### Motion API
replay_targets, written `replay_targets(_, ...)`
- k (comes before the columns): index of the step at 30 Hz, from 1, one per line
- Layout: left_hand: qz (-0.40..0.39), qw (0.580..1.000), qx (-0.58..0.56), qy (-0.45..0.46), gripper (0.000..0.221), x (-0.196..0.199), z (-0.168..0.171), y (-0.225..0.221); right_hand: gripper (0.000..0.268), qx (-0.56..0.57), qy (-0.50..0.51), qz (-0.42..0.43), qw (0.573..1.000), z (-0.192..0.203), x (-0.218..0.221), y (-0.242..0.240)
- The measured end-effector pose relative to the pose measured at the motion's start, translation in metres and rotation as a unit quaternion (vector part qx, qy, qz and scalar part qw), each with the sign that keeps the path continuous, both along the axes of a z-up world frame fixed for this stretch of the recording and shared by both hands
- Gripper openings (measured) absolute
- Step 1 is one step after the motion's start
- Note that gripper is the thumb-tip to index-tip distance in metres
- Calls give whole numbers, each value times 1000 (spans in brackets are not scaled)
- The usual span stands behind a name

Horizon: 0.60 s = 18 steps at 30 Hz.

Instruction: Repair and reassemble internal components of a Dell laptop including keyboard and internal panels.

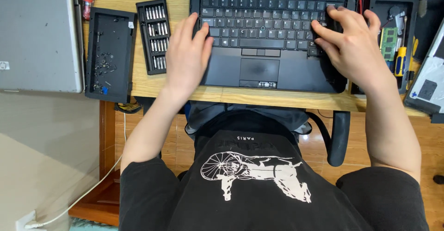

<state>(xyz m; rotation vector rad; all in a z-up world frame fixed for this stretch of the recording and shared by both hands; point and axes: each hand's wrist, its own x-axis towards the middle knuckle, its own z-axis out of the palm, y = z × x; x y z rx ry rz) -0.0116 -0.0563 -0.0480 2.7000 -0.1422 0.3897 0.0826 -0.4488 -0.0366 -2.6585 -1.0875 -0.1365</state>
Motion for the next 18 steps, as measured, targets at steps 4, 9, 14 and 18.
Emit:
replay_targets(4, -73, 994, 72, -41, 41, 3, 7, -20, 36, 60, 40, 18, 997, 17, 1, 4)
replay_targets(9, -212, 977, 25, -13, 49, 7, 17, -28, 41, 62, 3, 22, 998, -10, 2, -11)
replay_targets(14, -197, 979, 46, 7, 50, 6, 12, -27, 34, 57, 12, 12, 998, -5, 2, -9)
replay_targets(18, -203, 978, 43, 17, 58, 4, 18, -36, 30, 34, 49, -26, 998, 10, 5, 4)
